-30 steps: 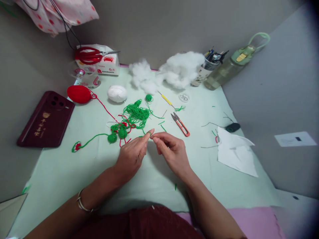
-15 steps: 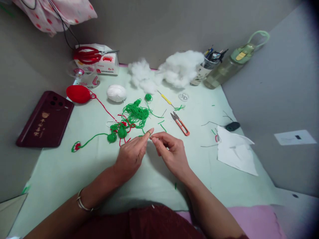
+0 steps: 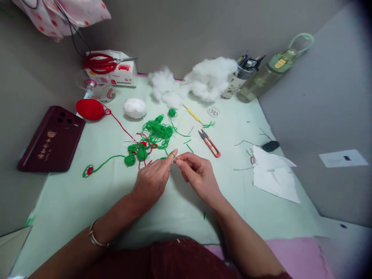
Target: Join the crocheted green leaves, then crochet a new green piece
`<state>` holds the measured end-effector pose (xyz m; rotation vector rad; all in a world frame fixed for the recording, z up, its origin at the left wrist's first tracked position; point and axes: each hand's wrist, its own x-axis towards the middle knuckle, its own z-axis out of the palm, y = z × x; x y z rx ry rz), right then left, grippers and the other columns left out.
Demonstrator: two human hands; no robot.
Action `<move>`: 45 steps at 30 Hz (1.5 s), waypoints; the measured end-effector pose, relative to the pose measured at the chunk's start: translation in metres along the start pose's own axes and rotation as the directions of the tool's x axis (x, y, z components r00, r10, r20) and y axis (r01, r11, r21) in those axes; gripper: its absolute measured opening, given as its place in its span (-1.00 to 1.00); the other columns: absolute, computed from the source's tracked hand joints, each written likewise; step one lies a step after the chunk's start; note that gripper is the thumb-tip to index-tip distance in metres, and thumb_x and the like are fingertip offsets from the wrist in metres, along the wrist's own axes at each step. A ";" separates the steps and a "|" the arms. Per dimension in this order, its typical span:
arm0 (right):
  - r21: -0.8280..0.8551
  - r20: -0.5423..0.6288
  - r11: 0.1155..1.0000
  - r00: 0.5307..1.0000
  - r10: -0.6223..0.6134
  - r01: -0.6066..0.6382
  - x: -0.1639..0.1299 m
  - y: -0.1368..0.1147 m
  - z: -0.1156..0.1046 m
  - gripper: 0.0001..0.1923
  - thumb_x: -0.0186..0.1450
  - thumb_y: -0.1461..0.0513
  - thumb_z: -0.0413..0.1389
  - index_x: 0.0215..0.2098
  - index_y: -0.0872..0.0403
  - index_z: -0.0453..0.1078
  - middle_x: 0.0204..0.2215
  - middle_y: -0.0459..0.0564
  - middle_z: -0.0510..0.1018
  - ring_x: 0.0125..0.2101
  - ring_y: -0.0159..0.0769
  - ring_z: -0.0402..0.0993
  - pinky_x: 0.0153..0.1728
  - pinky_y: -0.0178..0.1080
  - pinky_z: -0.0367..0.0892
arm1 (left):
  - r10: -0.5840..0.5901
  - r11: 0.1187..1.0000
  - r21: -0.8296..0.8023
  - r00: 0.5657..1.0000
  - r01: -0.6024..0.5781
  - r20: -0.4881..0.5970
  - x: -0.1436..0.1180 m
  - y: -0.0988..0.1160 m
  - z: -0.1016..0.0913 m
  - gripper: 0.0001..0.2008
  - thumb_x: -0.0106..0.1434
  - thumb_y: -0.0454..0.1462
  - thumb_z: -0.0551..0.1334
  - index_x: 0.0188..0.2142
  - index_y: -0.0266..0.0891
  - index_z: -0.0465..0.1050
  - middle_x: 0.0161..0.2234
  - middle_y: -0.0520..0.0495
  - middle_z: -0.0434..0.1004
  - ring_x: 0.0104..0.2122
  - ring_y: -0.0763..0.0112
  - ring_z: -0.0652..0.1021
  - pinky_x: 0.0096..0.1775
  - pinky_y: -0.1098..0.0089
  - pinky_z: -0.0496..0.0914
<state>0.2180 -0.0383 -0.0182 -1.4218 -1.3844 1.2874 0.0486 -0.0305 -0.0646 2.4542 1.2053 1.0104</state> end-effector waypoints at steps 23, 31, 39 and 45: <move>0.005 0.043 1.000 0.999 0.016 -0.016 0.004 0.008 0.003 -0.73 0.35 0.05 0.13 -0.34 0.08 0.48 -0.64 -0.25 0.12 -0.59 -0.45 -0.01 -0.53 -0.30 -0.06 | -0.150 0.988 -0.010 0.982 0.153 0.117 -0.004 0.002 -0.001 -0.55 0.47 -0.38 0.01 0.30 -0.24 0.32 0.24 -0.34 0.42 0.07 0.19 0.60 -0.14 0.31 0.58; 0.016 0.068 0.999 0.997 0.027 -0.028 0.007 0.011 0.000 -0.74 0.35 0.08 0.12 -0.37 0.09 0.44 -0.65 -0.27 0.12 -0.59 -0.46 -0.02 -0.52 -0.29 -0.07 | -0.145 0.989 0.036 0.982 0.142 0.120 -0.002 -0.003 -0.001 -0.52 0.46 -0.39 0.03 0.32 -0.20 0.32 0.26 -0.34 0.40 0.05 0.14 0.62 -0.19 0.33 0.57; 0.045 0.103 0.998 0.994 0.031 -0.035 0.010 0.013 0.001 -0.72 0.34 0.07 0.13 -0.39 0.10 0.42 -0.65 -0.27 0.12 -0.59 -0.47 -0.04 -0.53 -0.29 -0.10 | -0.142 0.990 0.032 0.982 0.139 0.125 -0.003 -0.006 -0.001 -0.47 0.45 -0.41 0.05 0.36 -0.09 0.27 0.28 -0.29 0.40 0.05 0.15 0.62 -0.20 0.35 0.55; 0.051 0.103 0.998 0.994 0.039 -0.045 0.009 0.012 0.001 -0.72 0.35 0.07 0.14 -0.38 0.10 0.44 -0.66 -0.27 0.11 -0.60 -0.47 -0.03 -0.53 -0.30 -0.10 | -0.162 0.987 0.044 0.975 0.157 0.153 -0.002 -0.005 -0.004 -0.55 0.45 -0.39 0.05 0.27 -0.17 0.40 0.28 -0.33 0.39 0.02 0.11 0.63 -0.24 0.32 0.54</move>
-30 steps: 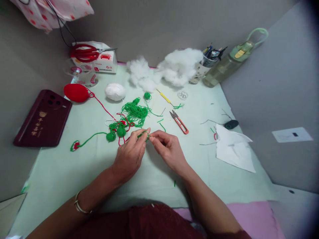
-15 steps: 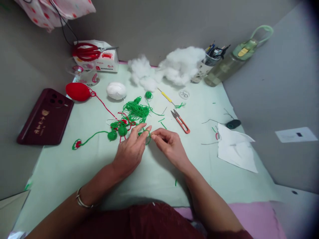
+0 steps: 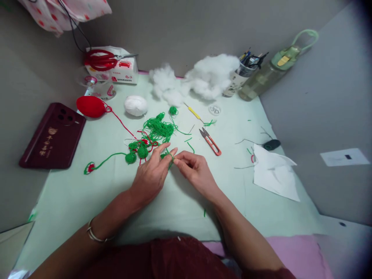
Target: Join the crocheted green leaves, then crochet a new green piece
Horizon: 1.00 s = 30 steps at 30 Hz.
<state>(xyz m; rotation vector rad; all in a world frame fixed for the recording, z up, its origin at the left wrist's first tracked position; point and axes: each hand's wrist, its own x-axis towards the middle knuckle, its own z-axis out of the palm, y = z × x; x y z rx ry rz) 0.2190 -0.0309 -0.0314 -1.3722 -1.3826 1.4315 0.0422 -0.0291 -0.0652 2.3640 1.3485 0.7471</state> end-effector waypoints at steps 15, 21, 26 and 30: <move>-0.329 -0.122 0.913 0.948 -0.295 0.242 -0.008 0.004 0.006 -0.80 0.40 0.18 0.12 -0.27 0.10 0.55 -0.58 -0.16 0.46 -0.61 -0.48 0.22 -0.53 -0.35 0.12 | -0.429 0.588 -0.746 0.903 0.312 0.040 0.005 -0.001 -0.009 -0.90 0.27 -0.23 0.36 -0.27 -0.20 0.59 0.04 -0.18 0.53 -0.28 0.39 0.51 -0.35 0.41 0.38; -0.595 -0.039 0.691 0.845 -0.534 0.410 -0.008 0.011 0.010 -0.83 0.44 0.27 0.10 -0.21 0.09 0.55 -0.45 -0.06 0.67 -0.57 -0.44 0.45 -0.47 -0.37 0.28 | -0.526 0.264 -0.872 0.819 0.413 0.229 0.009 0.006 -0.015 -0.84 0.19 -0.20 0.43 -0.35 -0.25 0.56 0.05 -0.17 0.54 -0.51 0.59 0.34 -0.53 0.46 0.17; -0.735 0.012 0.516 0.769 -0.640 0.440 -0.008 0.015 0.010 -0.80 0.47 0.27 0.06 -0.21 0.07 0.54 -0.40 -0.03 0.71 -0.44 -0.38 0.60 -0.37 -0.36 0.36 | -0.558 0.218 -0.876 0.791 0.430 0.250 0.012 0.013 -0.020 -0.81 0.16 -0.20 0.44 -0.38 -0.29 0.55 0.04 -0.19 0.54 -0.56 0.66 0.26 -0.55 0.47 0.16; -0.820 0.062 0.373 0.716 -0.696 0.433 -0.008 0.015 0.011 -0.73 0.50 0.28 0.01 -0.30 0.06 0.51 -0.48 -0.06 0.67 -0.50 -0.40 0.53 -0.42 -0.33 0.27 | -0.559 0.221 -0.874 0.791 0.432 0.250 0.012 0.014 -0.020 -0.82 0.17 -0.22 0.42 -0.40 -0.29 0.53 0.04 -0.19 0.54 -0.58 0.68 0.24 -0.55 0.47 0.15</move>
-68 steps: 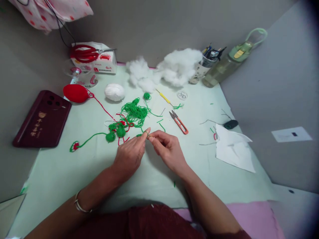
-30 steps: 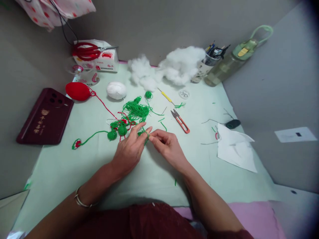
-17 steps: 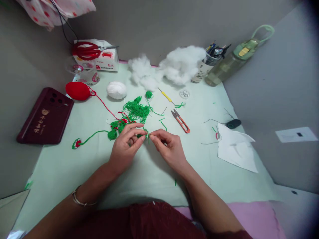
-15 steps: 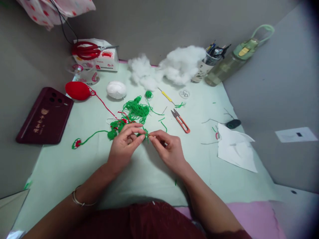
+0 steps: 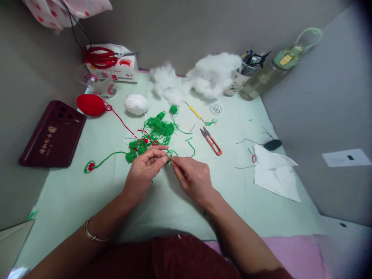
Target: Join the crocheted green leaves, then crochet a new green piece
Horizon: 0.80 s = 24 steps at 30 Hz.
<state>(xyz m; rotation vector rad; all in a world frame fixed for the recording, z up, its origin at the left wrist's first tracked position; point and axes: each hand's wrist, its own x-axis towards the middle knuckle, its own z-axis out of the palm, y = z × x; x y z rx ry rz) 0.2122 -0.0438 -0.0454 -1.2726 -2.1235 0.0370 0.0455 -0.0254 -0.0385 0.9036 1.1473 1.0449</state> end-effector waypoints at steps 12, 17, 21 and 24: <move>-0.066 0.098 0.998 0.995 -0.001 0.008 0.001 -0.005 -0.004 -0.65 0.49 0.32 -0.04 -0.35 0.05 0.52 -0.61 -0.06 0.52 -0.55 -0.36 0.35 -0.46 -0.25 0.11 | 0.011 0.999 -0.031 0.999 -0.010 0.034 0.000 -0.005 -0.002 -0.84 0.20 -0.27 0.36 -0.43 -0.27 0.43 0.01 -0.12 0.55 -0.60 0.70 0.24 -0.53 0.45 0.14; 0.007 0.050 0.999 0.998 0.039 -0.039 -0.001 -0.002 -0.002 -0.68 0.50 0.29 -0.02 -0.34 0.06 0.52 -0.50 -0.02 0.63 -0.50 -0.37 0.47 -0.42 -0.28 0.17 | -0.001 1.000 -0.016 0.999 0.002 0.038 0.001 -0.006 -0.005 -0.86 0.22 -0.25 0.36 -0.36 -0.26 0.46 -0.03 -0.11 0.54 -0.58 0.67 0.27 -0.53 0.46 0.14; 0.021 0.041 0.998 0.998 0.056 -0.057 -0.002 -0.001 -0.002 -0.71 0.49 0.29 0.01 -0.32 0.07 0.52 -0.45 0.00 0.68 -0.48 -0.37 0.52 -0.41 -0.29 0.19 | 0.011 1.000 -0.009 0.998 -0.011 0.059 0.002 -0.007 -0.006 -0.84 0.25 -0.20 0.38 -0.26 -0.24 0.51 -0.05 -0.09 0.55 -0.56 0.65 0.28 -0.50 0.47 0.18; 0.028 0.061 0.997 0.996 0.064 -0.066 -0.002 -0.002 -0.001 -0.70 0.50 0.27 0.00 -0.31 0.06 0.53 -0.45 0.00 0.68 -0.48 -0.38 0.52 -0.40 -0.30 0.21 | 0.008 1.000 -0.008 0.999 -0.007 0.051 0.002 -0.007 -0.005 -0.82 0.24 -0.19 0.40 -0.31 -0.25 0.50 -0.04 -0.10 0.55 -0.57 0.67 0.27 -0.51 0.47 0.17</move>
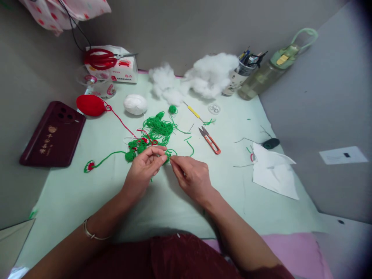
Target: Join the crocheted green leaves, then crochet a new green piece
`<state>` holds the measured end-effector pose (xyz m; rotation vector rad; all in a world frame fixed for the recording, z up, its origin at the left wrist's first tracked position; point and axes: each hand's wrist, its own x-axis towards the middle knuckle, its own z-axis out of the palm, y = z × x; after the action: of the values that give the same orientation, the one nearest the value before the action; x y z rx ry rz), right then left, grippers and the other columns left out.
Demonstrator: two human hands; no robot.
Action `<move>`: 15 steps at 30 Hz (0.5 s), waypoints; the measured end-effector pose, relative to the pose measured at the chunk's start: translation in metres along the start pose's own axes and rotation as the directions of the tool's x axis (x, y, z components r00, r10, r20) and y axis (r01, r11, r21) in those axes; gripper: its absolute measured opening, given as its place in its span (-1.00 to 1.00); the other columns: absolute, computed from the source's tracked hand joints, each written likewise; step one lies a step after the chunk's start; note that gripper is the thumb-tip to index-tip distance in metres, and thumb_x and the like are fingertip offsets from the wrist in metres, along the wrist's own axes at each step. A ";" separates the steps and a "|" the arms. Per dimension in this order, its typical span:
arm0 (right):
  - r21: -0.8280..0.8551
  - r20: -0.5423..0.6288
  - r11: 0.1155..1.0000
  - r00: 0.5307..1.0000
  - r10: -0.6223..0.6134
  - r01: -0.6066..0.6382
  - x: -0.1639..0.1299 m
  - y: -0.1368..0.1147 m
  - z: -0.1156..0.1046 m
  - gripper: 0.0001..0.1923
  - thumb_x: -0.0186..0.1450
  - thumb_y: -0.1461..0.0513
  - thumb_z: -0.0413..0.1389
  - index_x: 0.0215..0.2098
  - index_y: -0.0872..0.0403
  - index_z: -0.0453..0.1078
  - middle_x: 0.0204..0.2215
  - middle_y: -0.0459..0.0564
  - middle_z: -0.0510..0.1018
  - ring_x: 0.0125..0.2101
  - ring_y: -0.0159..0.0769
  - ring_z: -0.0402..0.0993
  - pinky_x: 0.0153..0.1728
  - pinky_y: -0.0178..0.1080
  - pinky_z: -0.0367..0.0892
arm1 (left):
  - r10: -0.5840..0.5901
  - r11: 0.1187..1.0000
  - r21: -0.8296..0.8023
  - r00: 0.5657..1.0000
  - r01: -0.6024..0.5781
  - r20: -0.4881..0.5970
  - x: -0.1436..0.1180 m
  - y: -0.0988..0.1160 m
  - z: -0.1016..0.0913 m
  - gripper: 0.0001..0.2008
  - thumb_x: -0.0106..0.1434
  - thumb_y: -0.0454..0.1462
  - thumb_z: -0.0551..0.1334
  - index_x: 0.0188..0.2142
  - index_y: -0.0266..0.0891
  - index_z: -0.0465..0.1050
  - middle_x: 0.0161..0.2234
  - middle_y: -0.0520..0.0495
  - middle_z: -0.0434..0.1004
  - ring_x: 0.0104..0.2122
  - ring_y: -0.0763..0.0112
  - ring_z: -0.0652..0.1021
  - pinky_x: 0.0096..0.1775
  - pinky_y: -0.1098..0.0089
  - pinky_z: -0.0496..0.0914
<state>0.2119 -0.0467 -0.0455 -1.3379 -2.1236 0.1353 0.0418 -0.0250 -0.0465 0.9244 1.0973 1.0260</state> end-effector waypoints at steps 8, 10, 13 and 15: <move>0.011 0.014 1.000 1.000 0.011 -0.011 0.000 0.000 -0.001 -0.67 0.50 0.26 -0.03 -0.31 0.06 0.53 -0.44 0.02 0.69 -0.47 -0.35 0.53 -0.39 -0.29 0.22 | -0.027 0.999 -0.032 1.000 0.027 -0.007 -0.001 0.004 0.002 -0.86 0.18 -0.26 0.38 -0.42 -0.26 0.47 -0.05 -0.09 0.55 -0.59 0.68 0.25 -0.52 0.45 0.15; 0.015 0.009 1.000 1.000 0.014 -0.014 0.000 0.000 -0.001 -0.68 0.50 0.26 -0.02 -0.30 0.06 0.54 -0.43 0.03 0.70 -0.46 -0.35 0.54 -0.39 -0.29 0.24 | -0.043 0.998 -0.040 0.999 0.042 -0.004 -0.001 0.005 0.002 -0.86 0.17 -0.26 0.37 -0.42 -0.25 0.46 -0.06 -0.08 0.54 -0.59 0.67 0.25 -0.52 0.44 0.16; 0.027 0.035 0.999 0.998 0.043 -0.044 0.000 0.001 -0.001 -0.68 0.50 0.24 -0.02 -0.27 0.04 0.55 -0.42 0.02 0.70 -0.44 -0.34 0.55 -0.37 -0.30 0.27 | -0.059 0.997 -0.047 0.998 0.059 0.005 -0.001 0.006 0.001 -0.86 0.17 -0.25 0.36 -0.42 -0.24 0.44 -0.10 -0.07 0.53 -0.58 0.64 0.27 -0.51 0.43 0.19; 0.042 0.049 0.997 0.997 0.059 -0.061 0.000 0.001 -0.001 -0.69 0.50 0.24 -0.02 -0.26 0.04 0.56 -0.41 0.02 0.70 -0.43 -0.34 0.56 -0.36 -0.31 0.29 | -0.066 0.996 -0.053 0.998 0.067 0.014 -0.002 0.007 0.001 -0.85 0.18 -0.24 0.37 -0.40 -0.23 0.43 -0.14 -0.05 0.52 -0.57 0.63 0.29 -0.50 0.44 0.21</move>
<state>0.2134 -0.0467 -0.0450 -1.3864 -2.1081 0.2392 0.0417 -0.0253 -0.0394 0.8444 1.0787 0.9893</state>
